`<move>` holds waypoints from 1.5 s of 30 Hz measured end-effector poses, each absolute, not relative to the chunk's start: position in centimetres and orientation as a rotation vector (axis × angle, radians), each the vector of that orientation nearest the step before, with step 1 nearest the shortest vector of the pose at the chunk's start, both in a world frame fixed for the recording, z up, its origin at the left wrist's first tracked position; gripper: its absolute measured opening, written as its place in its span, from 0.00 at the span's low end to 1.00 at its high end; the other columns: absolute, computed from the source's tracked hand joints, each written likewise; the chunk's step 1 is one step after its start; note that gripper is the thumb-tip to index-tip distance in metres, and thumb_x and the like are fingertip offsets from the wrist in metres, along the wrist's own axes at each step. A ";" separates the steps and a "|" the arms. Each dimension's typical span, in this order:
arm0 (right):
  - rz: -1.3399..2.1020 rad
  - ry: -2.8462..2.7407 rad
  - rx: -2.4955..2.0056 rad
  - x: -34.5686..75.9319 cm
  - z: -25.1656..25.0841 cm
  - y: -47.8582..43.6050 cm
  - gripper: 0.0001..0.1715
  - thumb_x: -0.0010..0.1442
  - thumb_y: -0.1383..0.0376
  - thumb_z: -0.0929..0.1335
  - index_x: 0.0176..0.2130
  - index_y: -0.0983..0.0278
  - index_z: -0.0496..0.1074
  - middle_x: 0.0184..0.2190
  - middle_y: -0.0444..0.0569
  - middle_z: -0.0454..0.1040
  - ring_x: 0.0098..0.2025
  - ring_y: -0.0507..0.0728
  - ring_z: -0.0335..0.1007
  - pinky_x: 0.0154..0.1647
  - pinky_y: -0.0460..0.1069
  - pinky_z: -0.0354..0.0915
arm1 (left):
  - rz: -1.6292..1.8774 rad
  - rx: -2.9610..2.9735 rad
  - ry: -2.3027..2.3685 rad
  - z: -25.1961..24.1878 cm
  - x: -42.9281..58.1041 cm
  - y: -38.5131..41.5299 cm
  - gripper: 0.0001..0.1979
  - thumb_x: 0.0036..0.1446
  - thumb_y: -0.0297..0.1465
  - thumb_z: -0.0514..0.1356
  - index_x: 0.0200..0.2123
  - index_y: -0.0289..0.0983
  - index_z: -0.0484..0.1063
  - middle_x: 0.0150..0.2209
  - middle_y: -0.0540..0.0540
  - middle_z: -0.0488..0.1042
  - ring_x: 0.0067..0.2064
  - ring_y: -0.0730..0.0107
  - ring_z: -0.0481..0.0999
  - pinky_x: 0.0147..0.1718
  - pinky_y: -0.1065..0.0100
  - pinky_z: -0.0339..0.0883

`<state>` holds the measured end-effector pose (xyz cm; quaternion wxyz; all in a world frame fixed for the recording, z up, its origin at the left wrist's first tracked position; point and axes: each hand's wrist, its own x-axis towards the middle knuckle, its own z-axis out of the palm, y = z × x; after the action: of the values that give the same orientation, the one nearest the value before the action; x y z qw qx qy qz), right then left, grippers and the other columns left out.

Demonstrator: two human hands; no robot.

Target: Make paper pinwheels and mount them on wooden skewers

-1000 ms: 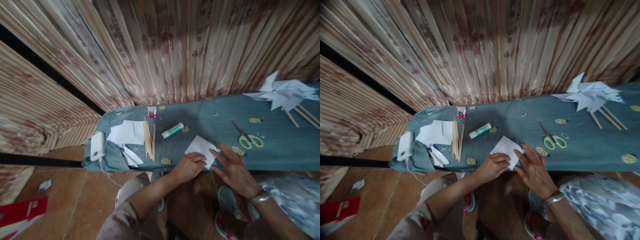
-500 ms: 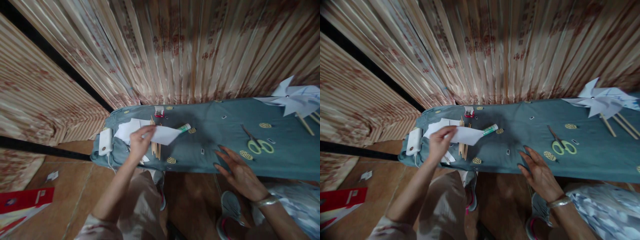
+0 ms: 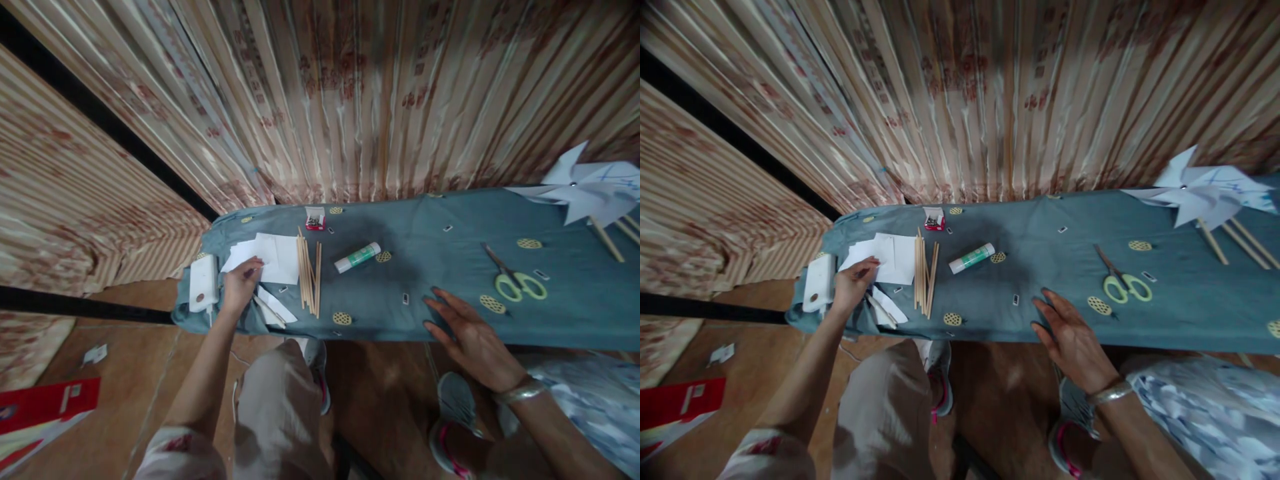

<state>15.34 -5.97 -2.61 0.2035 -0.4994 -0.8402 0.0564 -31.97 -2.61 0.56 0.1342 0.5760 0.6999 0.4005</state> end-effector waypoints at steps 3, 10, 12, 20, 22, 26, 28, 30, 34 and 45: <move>0.161 -2.331 -1.398 15.3 -2.7 -5.9 0.26 0.65 0.54 0.58 0.53 0.66 0.68 0.57 0.61 0.67 0.58 0.66 0.66 0.55 0.60 0.68 | 1.150 1.755 2.000 -0.1 -31.9 -2.9 0.10 0.52 0.35 0.58 0.31 0.36 0.76 0.43 0.41 0.80 0.52 0.60 0.76 0.57 0.58 0.64; 0.169 -2.338 -1.413 15.4 -2.8 -5.9 0.25 0.65 0.54 0.58 0.53 0.65 0.69 0.57 0.60 0.68 0.58 0.66 0.66 0.56 0.61 0.67 | 1.016 1.815 2.007 0.4 -31.5 -2.6 0.08 0.52 0.33 0.57 0.31 0.38 0.75 0.42 0.44 0.80 0.52 0.62 0.76 0.56 0.58 0.65; 0.183 -2.336 -1.423 15.4 -2.8 -5.9 0.25 0.65 0.54 0.58 0.53 0.64 0.69 0.57 0.59 0.68 0.58 0.66 0.66 0.56 0.61 0.67 | 0.965 1.844 2.028 0.1 -31.6 -2.5 0.08 0.52 0.32 0.56 0.31 0.38 0.75 0.42 0.44 0.80 0.51 0.62 0.75 0.56 0.58 0.65; 0.177 -2.354 -1.404 15.3 -2.5 -5.9 0.25 0.65 0.55 0.58 0.51 0.67 0.70 0.56 0.62 0.68 0.57 0.67 0.67 0.55 0.62 0.68 | 0.818 2.093 2.105 0.7 -30.7 -2.8 0.14 0.54 0.36 0.57 0.42 0.37 0.76 0.49 0.40 0.76 0.54 0.56 0.72 0.57 0.53 0.63; 0.168 -2.354 -1.401 15.3 -2.5 -6.0 0.25 0.65 0.55 0.58 0.51 0.67 0.70 0.56 0.62 0.68 0.57 0.67 0.67 0.55 0.62 0.68 | 0.764 2.252 2.006 1.0 -29.8 -3.2 0.18 0.54 0.36 0.59 0.48 0.38 0.73 0.54 0.40 0.72 0.60 0.54 0.66 0.59 0.51 0.60; 0.148 -2.351 -1.392 15.4 -2.7 -6.1 0.24 0.65 0.55 0.58 0.51 0.66 0.70 0.56 0.61 0.68 0.57 0.66 0.67 0.55 0.61 0.68 | 0.552 2.487 1.814 1.1 -28.0 -3.9 0.17 0.54 0.29 0.59 0.49 0.38 0.72 0.58 0.39 0.69 0.63 0.52 0.60 0.59 0.47 0.57; 0.143 -2.343 -1.392 15.3 -2.9 -6.2 0.24 0.65 0.55 0.58 0.51 0.65 0.69 0.56 0.61 0.69 0.57 0.65 0.67 0.55 0.61 0.68 | 0.508 2.510 1.855 0.9 -27.5 -3.9 0.14 0.55 0.27 0.57 0.46 0.38 0.74 0.55 0.39 0.71 0.61 0.51 0.64 0.56 0.47 0.60; 0.133 -2.341 -1.392 15.3 -3.0 -6.2 0.24 0.65 0.55 0.58 0.51 0.65 0.69 0.56 0.61 0.68 0.57 0.65 0.67 0.55 0.60 0.68 | 0.503 2.502 1.927 0.8 -27.3 -3.9 0.12 0.57 0.27 0.56 0.43 0.38 0.75 0.48 0.39 0.75 0.55 0.52 0.69 0.51 0.50 0.65; 0.086 -2.361 -1.356 15.1 -3.1 -6.1 0.24 0.66 0.56 0.58 0.51 0.67 0.70 0.56 0.62 0.69 0.56 0.66 0.68 0.54 0.60 0.69 | 0.537 2.443 2.036 0.7 -27.6 -3.9 0.13 0.62 0.32 0.52 0.39 0.37 0.76 0.38 0.41 0.76 0.44 0.59 0.74 0.43 0.60 0.70; 0.107 -2.369 -1.314 15.2 -2.9 -5.9 0.24 0.66 0.57 0.58 0.51 0.69 0.71 0.55 0.64 0.69 0.56 0.66 0.68 0.53 0.60 0.69 | 0.917 1.977 2.099 3.2 -26.7 -4.6 0.13 0.57 0.38 0.54 0.27 0.37 0.71 0.29 0.46 0.74 0.28 0.69 0.74 0.30 0.70 0.68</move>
<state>15.19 -5.85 -2.87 0.2136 -0.4736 -0.8536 0.0387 -26.73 -4.62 3.22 0.0580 0.6522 0.6926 0.3025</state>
